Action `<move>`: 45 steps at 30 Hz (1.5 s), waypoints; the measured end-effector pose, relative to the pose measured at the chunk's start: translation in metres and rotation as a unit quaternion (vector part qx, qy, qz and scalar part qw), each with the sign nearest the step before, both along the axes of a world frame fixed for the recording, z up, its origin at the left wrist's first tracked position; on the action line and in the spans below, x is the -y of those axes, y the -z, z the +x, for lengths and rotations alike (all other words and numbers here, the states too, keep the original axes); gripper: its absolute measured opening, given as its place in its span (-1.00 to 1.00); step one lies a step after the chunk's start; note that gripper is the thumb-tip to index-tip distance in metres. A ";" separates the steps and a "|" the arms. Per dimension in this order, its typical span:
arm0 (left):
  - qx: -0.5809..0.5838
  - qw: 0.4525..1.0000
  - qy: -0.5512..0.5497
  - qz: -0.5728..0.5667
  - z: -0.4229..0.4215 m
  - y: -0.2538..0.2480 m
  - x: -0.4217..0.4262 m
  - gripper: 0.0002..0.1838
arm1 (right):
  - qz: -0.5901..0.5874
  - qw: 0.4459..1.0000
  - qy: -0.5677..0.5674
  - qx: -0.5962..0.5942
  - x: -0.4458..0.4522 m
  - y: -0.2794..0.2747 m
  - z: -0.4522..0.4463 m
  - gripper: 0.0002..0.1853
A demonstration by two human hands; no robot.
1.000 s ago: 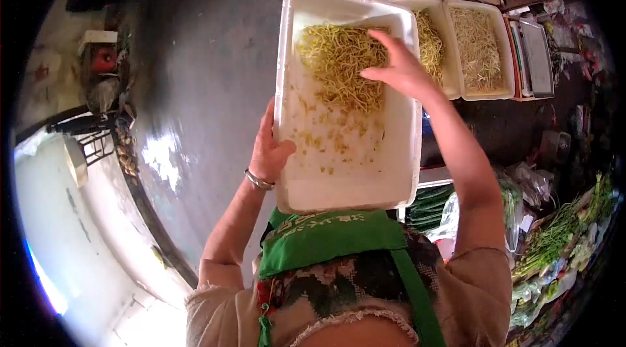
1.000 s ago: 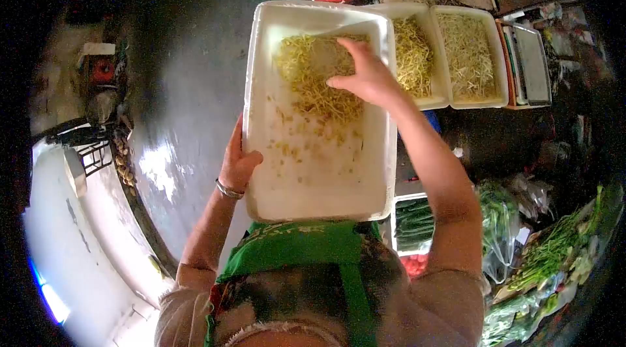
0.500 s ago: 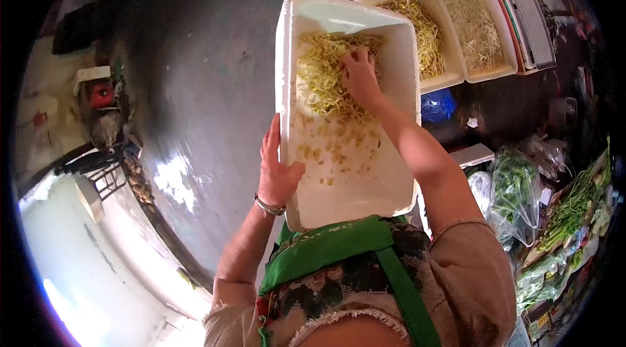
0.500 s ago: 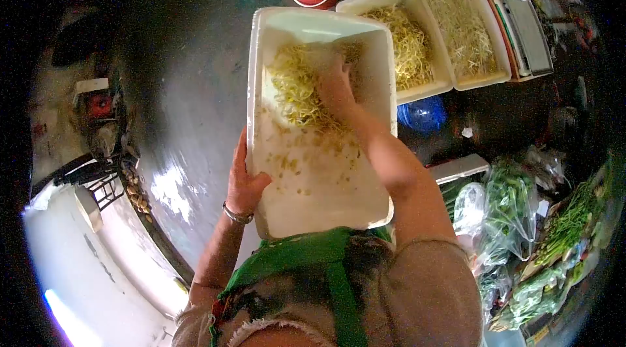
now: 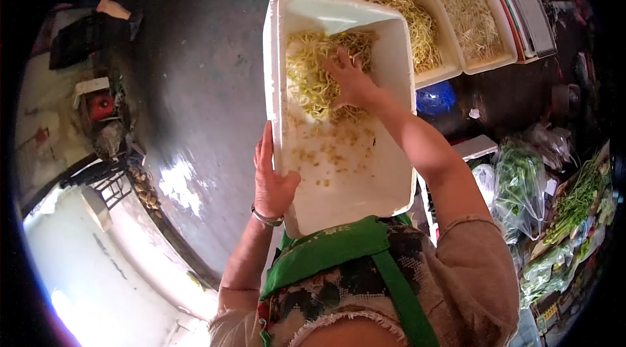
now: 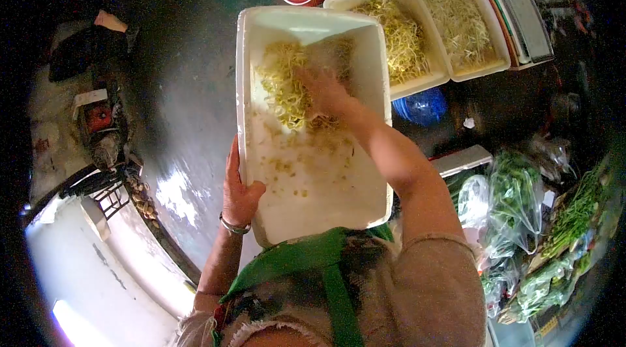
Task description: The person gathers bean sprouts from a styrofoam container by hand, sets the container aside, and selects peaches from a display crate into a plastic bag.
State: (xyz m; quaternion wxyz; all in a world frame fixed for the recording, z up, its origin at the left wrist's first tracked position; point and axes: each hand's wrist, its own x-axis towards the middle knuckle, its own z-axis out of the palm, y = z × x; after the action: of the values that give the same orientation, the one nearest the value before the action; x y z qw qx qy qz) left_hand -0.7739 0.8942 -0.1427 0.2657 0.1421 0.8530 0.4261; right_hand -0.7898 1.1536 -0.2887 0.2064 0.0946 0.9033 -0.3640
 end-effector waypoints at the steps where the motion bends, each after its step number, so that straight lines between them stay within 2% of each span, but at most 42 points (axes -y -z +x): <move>1: 0.004 1.000 -0.006 0.008 -0.001 0.001 0.000 0.01 | 0.032 0.998 -0.025 -0.049 -0.001 0.015 0.002 0.09; 4: 0.010 1.000 -0.018 0.006 -0.001 0.005 -0.002 0.01 | -0.025 0.994 0.046 -0.092 -0.007 0.024 0.017 -0.21; 8: 0.017 0.999 -0.038 0.006 0.002 0.008 -0.003 0.00 | -0.084 0.974 0.093 -0.187 -0.016 0.025 0.025 -0.43; 11: 0.003 0.999 -0.043 0.005 0.004 0.013 -0.007 -0.01 | -0.112 0.966 0.142 -0.184 -0.037 -0.015 0.034 -0.49; 14: 0.026 0.997 -0.072 0.018 0.005 0.015 -0.009 0.00 | -0.260 0.911 0.244 -0.208 -0.064 -0.060 0.041 -0.51; 17: 0.024 0.995 -0.094 -0.002 0.008 0.017 -0.011 0.02 | -0.219 0.896 0.245 -0.300 -0.106 -0.086 0.044 -0.54; 19: 0.035 0.992 -0.117 0.027 0.012 0.023 -0.009 0.03 | -0.259 0.882 0.314 -0.237 -0.131 -0.091 0.047 -0.54; 20: 0.043 0.988 -0.137 0.058 0.014 0.025 -0.008 0.04 | -0.225 0.897 0.303 -0.227 -0.146 -0.084 0.048 -0.53; 23: 0.055 0.987 -0.144 0.036 0.015 0.021 -0.008 0.03 | -0.060 0.939 0.285 -0.184 -0.188 -0.036 0.051 -0.44; 24: 0.053 0.987 -0.145 0.036 0.015 0.022 -0.008 0.03 | 0.089 0.948 0.254 -0.168 -0.183 -0.037 0.046 -0.41; 26: 0.028 0.991 -0.131 0.012 0.017 0.024 -0.006 0.03 | 0.118 0.957 0.225 -0.140 -0.173 -0.045 0.041 -0.35; 27: 0.022 0.992 -0.126 0.002 0.019 0.023 -0.005 0.03 | 0.116 0.958 0.224 -0.138 -0.150 -0.048 0.036 -0.35; 29: 0.025 0.992 -0.126 0.019 0.018 0.018 -0.009 0.02 | -0.114 0.961 0.189 -0.166 -0.115 -0.050 0.023 -0.37; 31: 0.024 0.993 -0.111 0.012 0.017 0.011 -0.013 0.02 | -0.059 0.979 0.086 -0.176 -0.080 -0.002 0.013 -0.26; 32: 0.020 0.995 -0.095 0.000 0.016 0.009 -0.014 0.02 | -0.060 0.979 0.084 -0.177 -0.062 -0.012 0.005 -0.26; 33: 0.018 0.995 -0.096 0.000 0.016 0.008 -0.016 0.02 | -0.010 0.997 0.036 -0.073 -0.045 -0.031 -0.002 -0.21; 35: 0.001 0.997 -0.076 -0.022 0.017 0.006 -0.022 0.03 | 0.039 0.999 -0.012 0.032 -0.021 -0.029 0.005 -0.15; 36: -0.015 0.997 -0.063 -0.031 0.016 0.000 -0.025 0.03 | 0.199 0.979 -0.048 0.005 -0.003 -0.001 0.017 -0.10; 39: -0.025 0.998 -0.051 -0.034 0.016 0.009 -0.026 0.03 | 0.208 0.975 -0.070 0.027 -0.005 0.011 0.020 -0.12; 40: -0.025 0.998 -0.051 -0.032 0.016 0.009 -0.026 0.03 | 0.096 0.995 -0.036 -0.015 -0.011 0.049 0.026 -0.19; 42: 0.017 0.996 -0.086 -0.024 0.015 0.008 -0.024 0.04 | -0.016 0.998 -0.001 -0.055 -0.013 0.083 0.024 -0.25; 45: -0.005 0.997 -0.069 -0.025 0.016 0.009 -0.022 0.04 | -0.029 0.979 -0.032 -0.201 -0.005 0.090 0.001 -0.33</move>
State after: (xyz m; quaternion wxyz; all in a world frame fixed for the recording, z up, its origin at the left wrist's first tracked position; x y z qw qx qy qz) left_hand -0.7575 0.9159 -0.1519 0.2344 0.0783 0.8724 0.4217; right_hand -0.7884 1.1581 -0.3789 0.0351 -0.0150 0.9178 -0.3951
